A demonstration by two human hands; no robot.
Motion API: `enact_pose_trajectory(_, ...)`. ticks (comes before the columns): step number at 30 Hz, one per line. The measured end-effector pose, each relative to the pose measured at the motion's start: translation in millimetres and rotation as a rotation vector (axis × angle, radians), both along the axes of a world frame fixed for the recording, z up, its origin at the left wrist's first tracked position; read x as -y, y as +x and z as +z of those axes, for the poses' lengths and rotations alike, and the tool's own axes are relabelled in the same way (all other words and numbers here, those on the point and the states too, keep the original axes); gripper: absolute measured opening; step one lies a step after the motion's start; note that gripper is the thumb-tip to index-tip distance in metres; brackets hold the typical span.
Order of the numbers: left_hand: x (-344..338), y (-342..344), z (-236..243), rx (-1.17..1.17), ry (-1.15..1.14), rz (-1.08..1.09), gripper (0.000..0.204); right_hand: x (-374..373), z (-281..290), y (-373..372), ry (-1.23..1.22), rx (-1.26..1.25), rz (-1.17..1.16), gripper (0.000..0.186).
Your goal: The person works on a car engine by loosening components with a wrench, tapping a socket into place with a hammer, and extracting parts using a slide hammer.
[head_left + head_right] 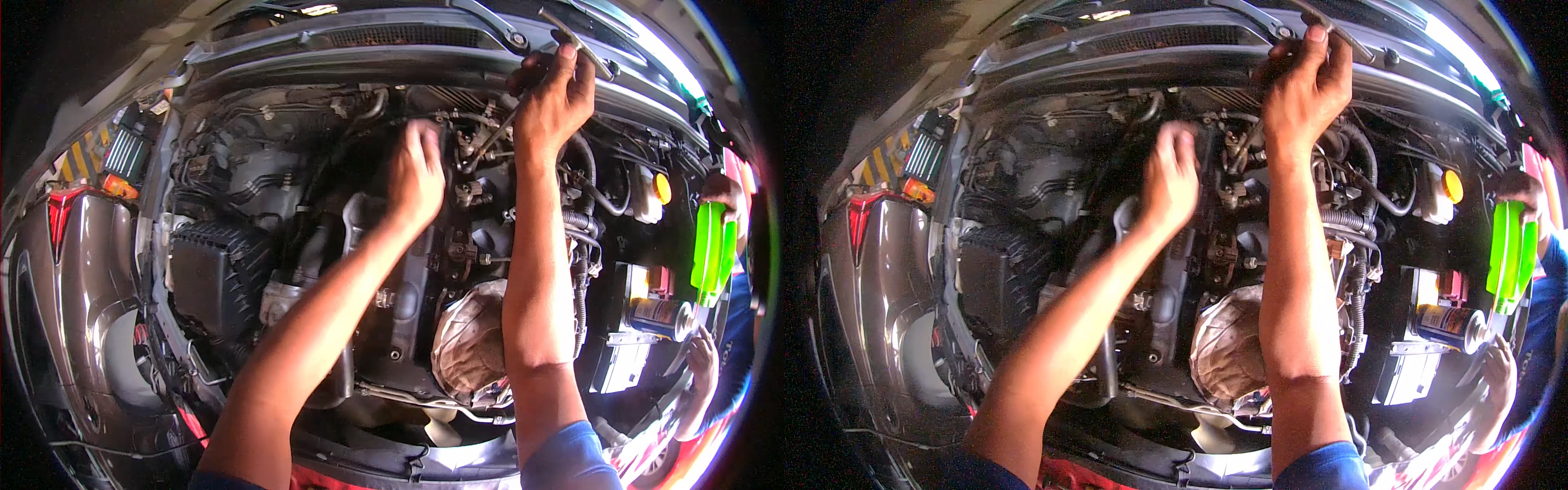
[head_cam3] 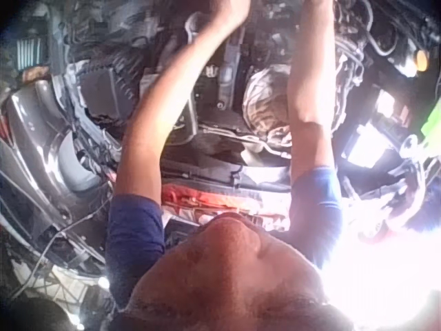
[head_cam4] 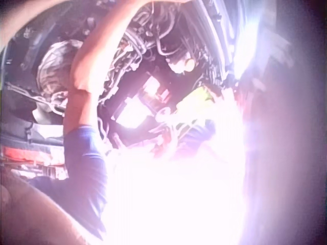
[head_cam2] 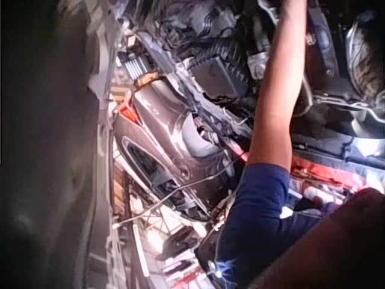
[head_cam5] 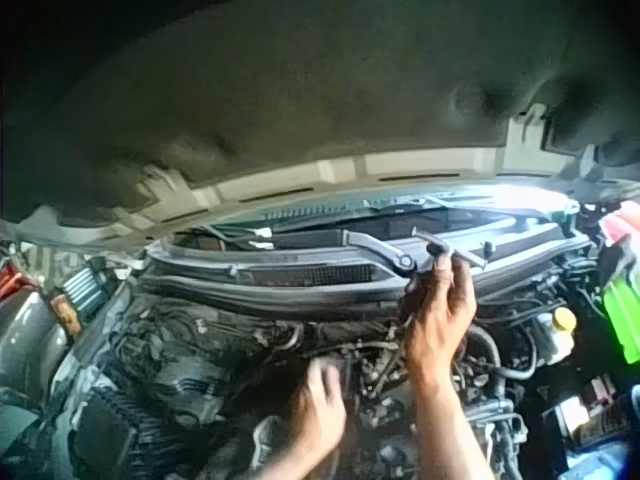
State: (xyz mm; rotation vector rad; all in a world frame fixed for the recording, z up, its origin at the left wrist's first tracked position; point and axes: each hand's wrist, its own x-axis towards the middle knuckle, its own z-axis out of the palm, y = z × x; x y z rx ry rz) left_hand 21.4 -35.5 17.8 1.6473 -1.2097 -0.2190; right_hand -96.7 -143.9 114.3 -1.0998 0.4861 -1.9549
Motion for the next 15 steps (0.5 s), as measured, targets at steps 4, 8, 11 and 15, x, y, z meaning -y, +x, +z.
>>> enact_pose_trajectory(4,68,35,13,0.257,0.339,-0.275,0.042,5,-4,0,0.014,-0.025,-0.096,0.028)
enact_pose_trajectory(8,120,43,9,0.528,0.573,-0.505,0.034,9,-7,0,-0.012,-0.1,-0.115,0.027)
enact_pose_trajectory(11,139,44,-1,0.861,0.502,-0.466,0.027,9,-7,0,0.015,-0.106,-0.19,0.025)
enact_pose_trajectory(15,150,46,-17,0.763,0.418,-0.55,0.012,9,-3,-1,0.009,-0.073,-0.209,0.023)
